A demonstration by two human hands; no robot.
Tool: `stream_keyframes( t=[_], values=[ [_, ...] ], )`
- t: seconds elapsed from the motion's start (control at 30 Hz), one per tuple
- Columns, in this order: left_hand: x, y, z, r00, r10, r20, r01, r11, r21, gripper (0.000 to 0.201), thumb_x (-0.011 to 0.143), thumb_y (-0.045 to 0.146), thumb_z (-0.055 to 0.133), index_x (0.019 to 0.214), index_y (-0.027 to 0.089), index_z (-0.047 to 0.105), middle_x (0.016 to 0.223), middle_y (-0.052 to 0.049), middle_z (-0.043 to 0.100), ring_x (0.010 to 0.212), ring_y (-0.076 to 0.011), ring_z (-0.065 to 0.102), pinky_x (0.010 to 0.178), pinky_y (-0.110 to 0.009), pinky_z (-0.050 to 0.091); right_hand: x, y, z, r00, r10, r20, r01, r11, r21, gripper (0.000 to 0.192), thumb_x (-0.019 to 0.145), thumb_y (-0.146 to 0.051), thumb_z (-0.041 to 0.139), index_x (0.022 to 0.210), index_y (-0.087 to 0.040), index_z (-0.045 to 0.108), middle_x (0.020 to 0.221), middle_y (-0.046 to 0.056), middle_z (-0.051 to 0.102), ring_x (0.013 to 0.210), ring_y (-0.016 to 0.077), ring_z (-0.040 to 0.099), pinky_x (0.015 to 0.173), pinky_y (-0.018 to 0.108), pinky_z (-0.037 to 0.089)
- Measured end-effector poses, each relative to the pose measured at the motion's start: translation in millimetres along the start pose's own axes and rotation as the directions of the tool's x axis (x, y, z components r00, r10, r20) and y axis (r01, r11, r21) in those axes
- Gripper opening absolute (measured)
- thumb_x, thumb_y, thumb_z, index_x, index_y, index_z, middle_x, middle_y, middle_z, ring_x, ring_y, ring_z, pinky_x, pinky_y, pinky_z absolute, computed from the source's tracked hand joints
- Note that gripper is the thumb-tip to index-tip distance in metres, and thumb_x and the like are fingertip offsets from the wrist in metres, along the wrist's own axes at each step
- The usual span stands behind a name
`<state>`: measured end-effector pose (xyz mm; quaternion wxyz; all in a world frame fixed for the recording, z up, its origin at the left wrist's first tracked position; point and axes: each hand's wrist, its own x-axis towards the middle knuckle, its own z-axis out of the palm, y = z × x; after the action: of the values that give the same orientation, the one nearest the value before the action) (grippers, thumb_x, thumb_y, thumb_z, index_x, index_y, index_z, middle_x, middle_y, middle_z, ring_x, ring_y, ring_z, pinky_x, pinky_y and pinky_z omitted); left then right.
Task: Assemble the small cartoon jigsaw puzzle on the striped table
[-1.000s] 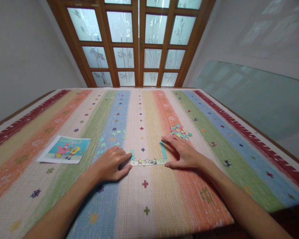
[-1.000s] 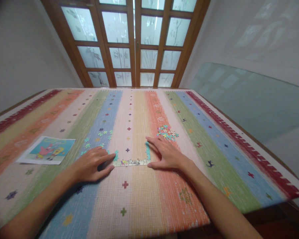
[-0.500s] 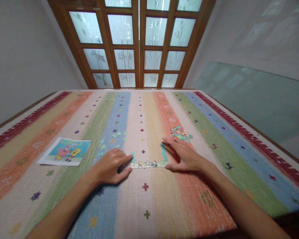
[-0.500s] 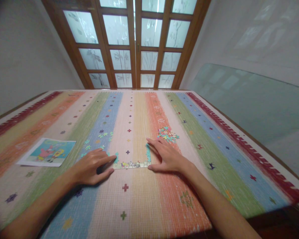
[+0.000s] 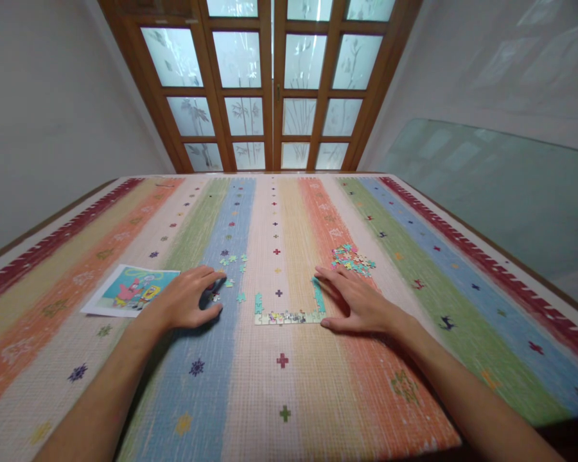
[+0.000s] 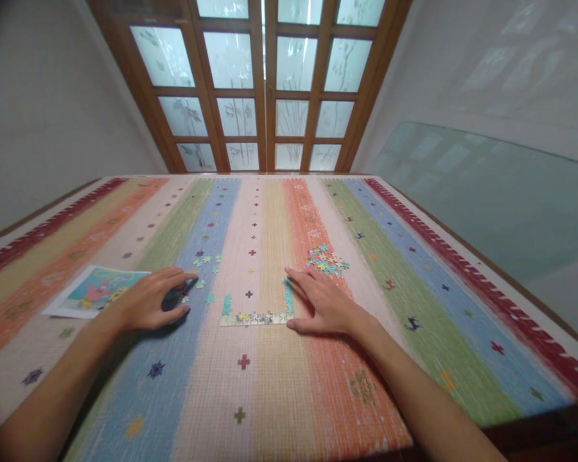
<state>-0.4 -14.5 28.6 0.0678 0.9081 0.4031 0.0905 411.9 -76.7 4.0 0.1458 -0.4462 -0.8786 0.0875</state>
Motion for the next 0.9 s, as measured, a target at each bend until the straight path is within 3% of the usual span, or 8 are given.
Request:
stream_keyframes(
  t=[0.23,0.33,0.6,0.9],
  values=[
    [2.6,7.8,5.5,0.995,0.050,-0.090,-0.058,0.994,-0.091,0.022,0.089,0.042,0.058,0.091,0.021,0.062,0.095,-0.007,0.066,0.087,-0.0244,0.063,0.080,-0.039,0.053,-0.8,0.6,1.1,1.000,-0.012,0.000,0.012,1.000,-0.013,0.104,0.081,-0.049,0.075,0.166,-0.023,0.023,0.155,0.016,0.052,0.136,0.0435,0.050,0.110,0.061,0.045],
    [5.0,14.9,12.4,0.993,0.082,-0.089,-0.093,0.987,-0.129,0.022,0.091,0.042,0.059,0.094,0.021,0.065,0.102,-0.008,0.066,0.095,-0.0254,0.064,0.086,-0.040,0.053,-0.8,0.3,0.9,1.000,-0.013,-0.003,0.012,1.000,-0.014,0.102,0.082,-0.049,0.074,0.166,-0.023,0.023,0.154,0.015,0.053,0.134,0.0433,0.051,0.109,0.061,0.046],
    [9.1,25.0,20.5,0.991,0.106,-0.079,-0.117,0.982,-0.147,0.022,0.098,0.036,0.052,0.103,0.020,0.067,0.097,-0.007,0.063,0.090,-0.0225,0.061,0.082,-0.037,0.051,-0.8,0.0,2.0,1.000,-0.006,-0.015,0.006,1.000,-0.009,0.097,0.082,-0.050,0.072,0.164,-0.021,0.029,0.151,0.017,0.055,0.131,0.0420,0.053,0.107,0.059,0.047],
    [11.5,26.0,24.0,0.987,0.127,-0.095,-0.141,0.977,-0.158,0.022,0.101,0.035,0.051,0.094,0.020,0.065,0.090,-0.005,0.063,0.085,-0.0212,0.058,0.078,-0.035,0.048,0.7,-1.0,0.1,0.999,-0.034,-0.031,0.034,0.999,-0.014,0.092,0.085,-0.049,0.069,0.164,-0.022,0.030,0.148,0.017,0.058,0.128,0.0405,0.056,0.107,0.060,0.046]
  ],
)
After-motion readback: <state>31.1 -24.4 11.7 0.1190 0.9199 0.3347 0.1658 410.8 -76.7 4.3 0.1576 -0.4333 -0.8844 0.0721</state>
